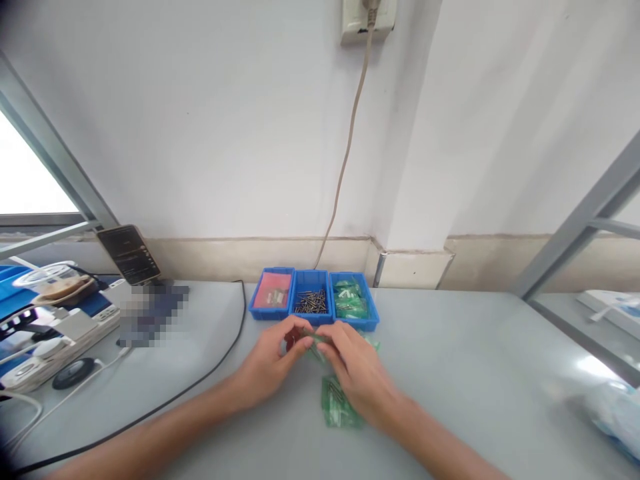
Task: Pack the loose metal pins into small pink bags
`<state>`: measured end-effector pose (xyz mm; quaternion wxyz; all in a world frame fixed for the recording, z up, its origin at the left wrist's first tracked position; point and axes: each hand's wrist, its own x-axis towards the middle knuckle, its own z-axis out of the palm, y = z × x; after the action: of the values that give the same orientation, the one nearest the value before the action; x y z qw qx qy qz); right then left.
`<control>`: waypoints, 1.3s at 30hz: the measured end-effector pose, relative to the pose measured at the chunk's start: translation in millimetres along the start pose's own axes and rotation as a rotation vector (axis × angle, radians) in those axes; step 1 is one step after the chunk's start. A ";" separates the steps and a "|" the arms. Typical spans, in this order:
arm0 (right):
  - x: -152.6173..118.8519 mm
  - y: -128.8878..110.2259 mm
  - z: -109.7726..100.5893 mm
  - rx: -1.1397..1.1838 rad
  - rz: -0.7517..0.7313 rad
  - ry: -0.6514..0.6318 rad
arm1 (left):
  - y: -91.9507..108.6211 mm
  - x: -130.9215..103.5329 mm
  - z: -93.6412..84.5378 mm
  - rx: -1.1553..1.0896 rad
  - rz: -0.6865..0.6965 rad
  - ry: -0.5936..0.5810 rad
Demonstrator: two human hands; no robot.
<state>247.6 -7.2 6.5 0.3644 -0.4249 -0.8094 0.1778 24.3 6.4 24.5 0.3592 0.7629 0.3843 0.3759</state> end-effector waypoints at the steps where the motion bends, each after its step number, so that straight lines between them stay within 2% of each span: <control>1: -0.2 2.1 1.9 0.020 0.017 0.010 | -2.8 -0.2 0.4 -0.017 -0.016 -0.001; 6: -1.3 4.0 7.3 0.086 0.136 0.057 | -16.3 -2.3 3.7 -0.145 -0.054 0.006; 11: -0.9 2.3 5.9 0.121 0.173 -0.021 | -24.6 -2.6 5.1 -0.273 -0.095 0.059; 16: 0.3 1.8 4.7 0.157 0.202 -0.040 | -25.1 -2.6 4.9 -0.332 -0.127 -0.018; 20: -0.1 -0.8 4.6 0.208 0.253 -0.012 | -23.9 -4.0 5.2 -0.283 -0.146 -0.105; 24: -1.3 -0.3 6.7 0.254 0.286 -0.063 | -23.5 -5.7 5.5 -0.224 -0.127 -0.067; 30: -2.6 0.0 7.6 0.239 0.284 -0.051 | -22.8 -6.3 4.7 -0.254 -0.118 -0.097; 35: -1.6 -1.8 6.5 0.284 0.277 -0.084 | -25.5 -6.2 6.0 -0.224 -0.111 -0.067; 39: -0.9 -2.0 6.4 0.215 0.261 -0.104 | -21.6 -6.8 5.5 -0.196 -0.128 -0.062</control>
<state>242.0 -9.0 3.0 0.3390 -0.4752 -0.7414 0.3310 19.3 8.8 1.8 0.4670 0.7093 0.3822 0.3643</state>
